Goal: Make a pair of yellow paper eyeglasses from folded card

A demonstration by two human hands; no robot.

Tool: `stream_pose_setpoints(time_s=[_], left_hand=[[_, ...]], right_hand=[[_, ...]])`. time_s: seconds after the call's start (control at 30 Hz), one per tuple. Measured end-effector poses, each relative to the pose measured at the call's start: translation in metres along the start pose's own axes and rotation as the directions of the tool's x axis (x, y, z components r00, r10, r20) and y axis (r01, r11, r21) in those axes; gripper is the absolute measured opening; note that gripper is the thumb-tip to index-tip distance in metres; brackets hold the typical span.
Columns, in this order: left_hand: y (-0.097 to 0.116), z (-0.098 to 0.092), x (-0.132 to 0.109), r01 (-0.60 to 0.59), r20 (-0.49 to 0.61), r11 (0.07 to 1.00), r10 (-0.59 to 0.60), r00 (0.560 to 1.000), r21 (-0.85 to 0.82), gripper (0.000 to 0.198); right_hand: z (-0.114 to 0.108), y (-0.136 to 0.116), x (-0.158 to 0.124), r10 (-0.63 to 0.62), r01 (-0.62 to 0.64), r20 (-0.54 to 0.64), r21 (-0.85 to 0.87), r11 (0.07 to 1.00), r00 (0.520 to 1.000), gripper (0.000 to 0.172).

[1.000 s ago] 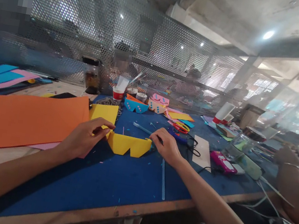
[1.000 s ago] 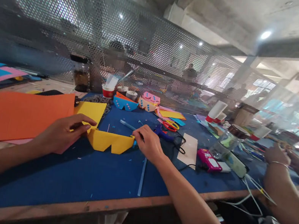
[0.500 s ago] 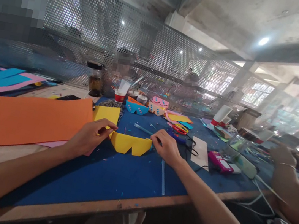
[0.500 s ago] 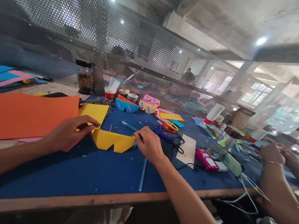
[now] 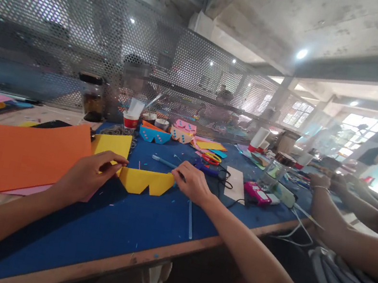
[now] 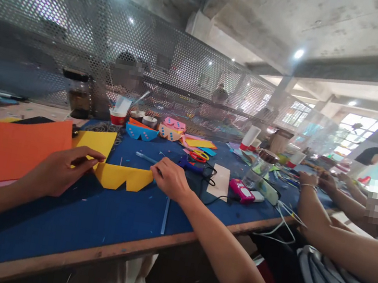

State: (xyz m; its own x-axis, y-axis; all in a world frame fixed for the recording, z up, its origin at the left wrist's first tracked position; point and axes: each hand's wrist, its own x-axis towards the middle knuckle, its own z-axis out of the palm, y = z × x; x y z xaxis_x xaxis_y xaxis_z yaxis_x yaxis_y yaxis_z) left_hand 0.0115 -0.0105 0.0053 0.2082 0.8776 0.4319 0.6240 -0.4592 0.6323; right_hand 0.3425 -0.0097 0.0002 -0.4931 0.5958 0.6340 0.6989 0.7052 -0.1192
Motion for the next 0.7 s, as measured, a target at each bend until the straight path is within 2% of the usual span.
stream_pose_setpoints(time_s=[0.2,0.43,0.7], left_hand=[[0.0031,-0.0028,-0.0002,0.000,0.010,1.000,-0.001,1.000,0.026,0.038],[-0.0029,-0.0024,0.0000,-0.007,0.006,0.998,0.006,1.000,0.067,0.034],[0.0030,-0.0029,0.0003,-0.016,-0.002,0.997,0.016,1.000,0.074,0.035]], right_hand=[[0.0020,0.0006,0.0002,0.012,-0.012,0.007,-0.011,1.000,1.000,0.025],[0.0022,0.0006,0.0001,0.023,-0.022,0.018,-0.012,1.000,1.000,0.023],[0.0010,-0.0003,0.0004,0.026,-0.026,0.025,-0.012,1.000,0.999,0.024]])
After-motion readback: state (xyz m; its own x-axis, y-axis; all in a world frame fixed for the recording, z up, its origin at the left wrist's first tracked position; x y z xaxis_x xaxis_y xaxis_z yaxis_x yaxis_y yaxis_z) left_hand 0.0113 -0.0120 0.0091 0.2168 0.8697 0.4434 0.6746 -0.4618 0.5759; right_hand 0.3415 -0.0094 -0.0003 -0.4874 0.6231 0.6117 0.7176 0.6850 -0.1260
